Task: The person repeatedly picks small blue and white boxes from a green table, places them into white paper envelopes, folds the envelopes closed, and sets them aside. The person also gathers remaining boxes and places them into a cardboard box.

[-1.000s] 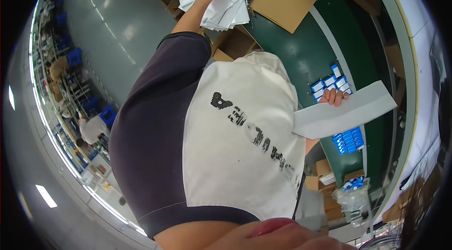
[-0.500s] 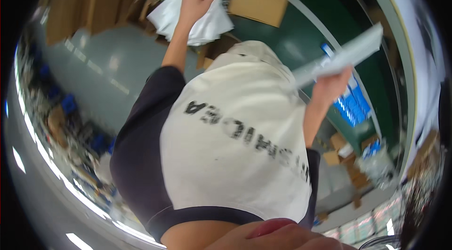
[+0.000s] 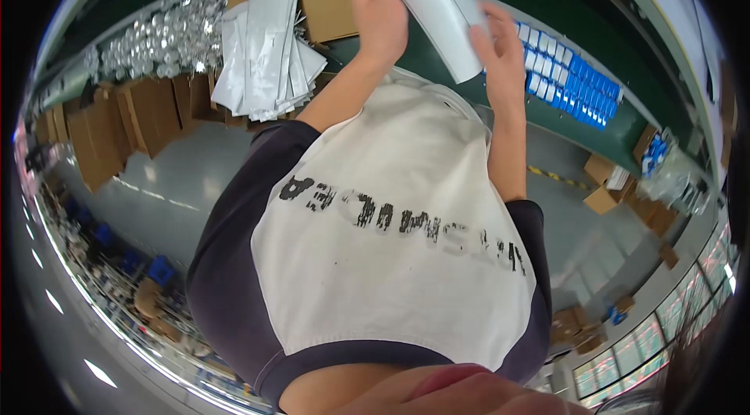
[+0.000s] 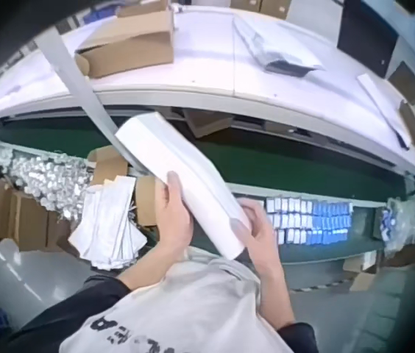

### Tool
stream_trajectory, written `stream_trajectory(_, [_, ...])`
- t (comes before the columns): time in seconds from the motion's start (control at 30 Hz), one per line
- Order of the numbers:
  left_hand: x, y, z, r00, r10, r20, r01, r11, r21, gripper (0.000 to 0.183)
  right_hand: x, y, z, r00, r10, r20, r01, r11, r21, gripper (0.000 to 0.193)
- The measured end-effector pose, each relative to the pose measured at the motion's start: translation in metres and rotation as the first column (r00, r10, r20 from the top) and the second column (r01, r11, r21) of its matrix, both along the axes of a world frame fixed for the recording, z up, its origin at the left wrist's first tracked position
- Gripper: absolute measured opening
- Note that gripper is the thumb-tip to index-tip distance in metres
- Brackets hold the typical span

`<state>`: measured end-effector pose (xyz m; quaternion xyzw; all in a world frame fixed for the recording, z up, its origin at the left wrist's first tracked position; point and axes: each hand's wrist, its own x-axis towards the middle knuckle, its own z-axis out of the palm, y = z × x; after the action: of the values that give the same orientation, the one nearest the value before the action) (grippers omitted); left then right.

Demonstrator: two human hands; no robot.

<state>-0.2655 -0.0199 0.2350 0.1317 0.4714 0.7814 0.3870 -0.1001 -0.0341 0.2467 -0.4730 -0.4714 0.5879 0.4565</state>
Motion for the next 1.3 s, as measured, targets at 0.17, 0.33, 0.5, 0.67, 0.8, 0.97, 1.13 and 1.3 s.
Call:
stream_trajectory(0.17, [0.001,-0.050,-0.019,0.758,-0.651,0.027,0.636,0.730,-0.252,0.022,0.058,-0.005,-0.032,0.873,-0.335,-0.356,0.225,0.922,-0.316,0.049])
stream_trajectory(0.33, [0.008,-0.063,0.000,0.276,-0.683,-0.676,0.725,0.610,-0.320,0.024,0.136,0.003,-0.008,0.969,-0.235,0.082,0.238,0.970,-0.037,0.050])
stream_trajectory(0.5, [0.112,0.015,0.051,-0.010,-0.100,-0.995,0.625,0.776,-0.084,0.017,0.169,0.021,0.026,0.969,0.097,0.226,-0.107,0.994,0.032,0.047])
stream_trajectory(0.67, [0.188,0.033,0.042,0.129,-0.390,-0.912,0.659,0.720,-0.215,0.015,0.235,0.034,0.041,0.989,0.001,0.147,-0.021,0.990,0.138,0.044])
stream_trajectory(0.8, [0.257,0.040,0.038,0.312,-0.362,-0.879,0.468,0.863,-0.190,0.008,0.287,0.025,0.014,0.994,-0.111,0.002,0.109,0.986,0.129,0.034])
stream_trajectory(0.97, [0.319,0.066,-0.010,0.297,-0.721,-0.627,0.588,0.655,-0.474,0.036,0.358,0.032,-0.002,0.975,-0.152,0.164,0.153,0.988,0.005,0.030])
stream_trajectory(1.13, [0.392,0.082,-0.024,0.479,-0.743,-0.468,0.590,0.667,-0.455,0.043,0.429,0.047,0.021,0.918,-0.296,0.262,0.211,0.927,0.310,0.037])
stream_trajectory(1.3, [0.456,0.119,-0.033,0.158,-0.897,-0.413,0.941,0.264,-0.212,0.048,0.476,0.021,0.026,0.819,-0.565,0.096,0.518,0.801,0.301,0.036])
